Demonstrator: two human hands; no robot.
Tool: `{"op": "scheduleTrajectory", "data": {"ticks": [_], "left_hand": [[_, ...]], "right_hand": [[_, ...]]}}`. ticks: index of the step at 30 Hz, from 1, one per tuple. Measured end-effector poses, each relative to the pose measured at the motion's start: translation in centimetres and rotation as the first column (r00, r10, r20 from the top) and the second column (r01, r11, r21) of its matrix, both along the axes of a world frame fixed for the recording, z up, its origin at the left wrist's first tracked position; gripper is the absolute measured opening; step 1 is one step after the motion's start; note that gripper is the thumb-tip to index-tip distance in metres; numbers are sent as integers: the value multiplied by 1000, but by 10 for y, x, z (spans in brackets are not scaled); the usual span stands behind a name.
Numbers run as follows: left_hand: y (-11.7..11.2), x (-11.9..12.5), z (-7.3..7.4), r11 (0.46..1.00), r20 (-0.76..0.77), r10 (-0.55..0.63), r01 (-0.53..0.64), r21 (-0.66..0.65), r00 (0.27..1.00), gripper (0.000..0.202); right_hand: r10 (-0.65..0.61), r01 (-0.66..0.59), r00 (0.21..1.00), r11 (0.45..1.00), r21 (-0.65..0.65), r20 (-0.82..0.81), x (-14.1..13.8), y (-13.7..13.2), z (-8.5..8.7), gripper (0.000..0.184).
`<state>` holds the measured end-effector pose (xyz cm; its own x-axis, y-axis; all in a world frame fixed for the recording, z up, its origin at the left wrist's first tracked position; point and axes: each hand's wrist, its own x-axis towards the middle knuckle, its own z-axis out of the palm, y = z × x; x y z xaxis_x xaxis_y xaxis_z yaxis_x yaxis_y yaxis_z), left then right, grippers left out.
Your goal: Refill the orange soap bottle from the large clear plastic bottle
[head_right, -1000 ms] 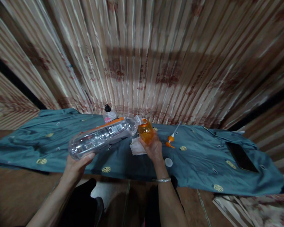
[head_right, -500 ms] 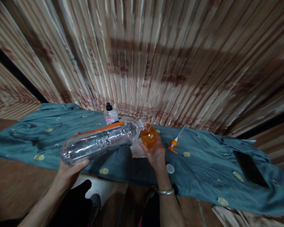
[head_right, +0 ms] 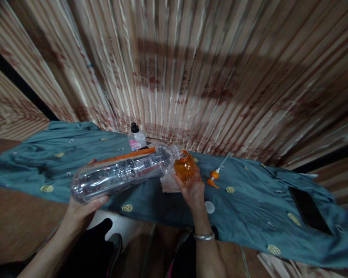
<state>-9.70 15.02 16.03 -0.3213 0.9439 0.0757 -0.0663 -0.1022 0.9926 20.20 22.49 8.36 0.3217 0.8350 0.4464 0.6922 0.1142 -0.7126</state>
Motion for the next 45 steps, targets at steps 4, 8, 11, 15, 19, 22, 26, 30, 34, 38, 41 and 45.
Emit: {"op": "scheduleTrajectory", "data": {"ticks": [4,8,11,15,19,22,26,30,34,38,41,45], "left_hand": [[3,-6,-5,1000,-21,-18,18,-3,1000,104],[3,-5,-5,999,-42,-31,31,-9,999,106],[1,4,3,1000,-22,14,-14,-1,1000,106],[-1,14,11,999,17,33,-33,1,999,108],[1,16,9,999,35,37,-37,15,999,112],[1,15,5,999,24,45,-46,27,999,116],[0,12,4,999,-22,48,-48,-1,999,119],[0,10,4,998,-64,54,-55,-9,996,120],[0,10,6,997,-99,76,-79,-19,992,130],[-1,11,7,997,-118,73,-75,-20,990,128],[-2,10,7,998,-142,67,-68,-4,988,127],[-2,7,6,998,-189,46,-52,-24,981,128]], "right_hand": [[8,-8,1000,1000,-25,14,2,0,1,99],[-3,4,1000,999,-35,26,3,0,1,96],[-19,20,1000,1000,-20,24,4,-1,1,94],[-14,15,1000,999,-31,14,2,-2,6,94],[-18,18,1000,999,-38,-1,1,-3,10,99],[-21,21,1000,1000,-19,1,0,-3,9,102],[-15,14,1000,999,30,25,0,-4,5,100],[-3,2,1000,1000,27,27,-1,-6,6,89],[-11,11,1000,1000,8,1,-3,-6,6,81],[-18,18,1000,1000,17,-4,-3,-6,5,78],[-9,9,1000,999,37,-5,-4,-6,6,78],[-21,20,1000,999,46,3,-6,-7,7,79]]}}
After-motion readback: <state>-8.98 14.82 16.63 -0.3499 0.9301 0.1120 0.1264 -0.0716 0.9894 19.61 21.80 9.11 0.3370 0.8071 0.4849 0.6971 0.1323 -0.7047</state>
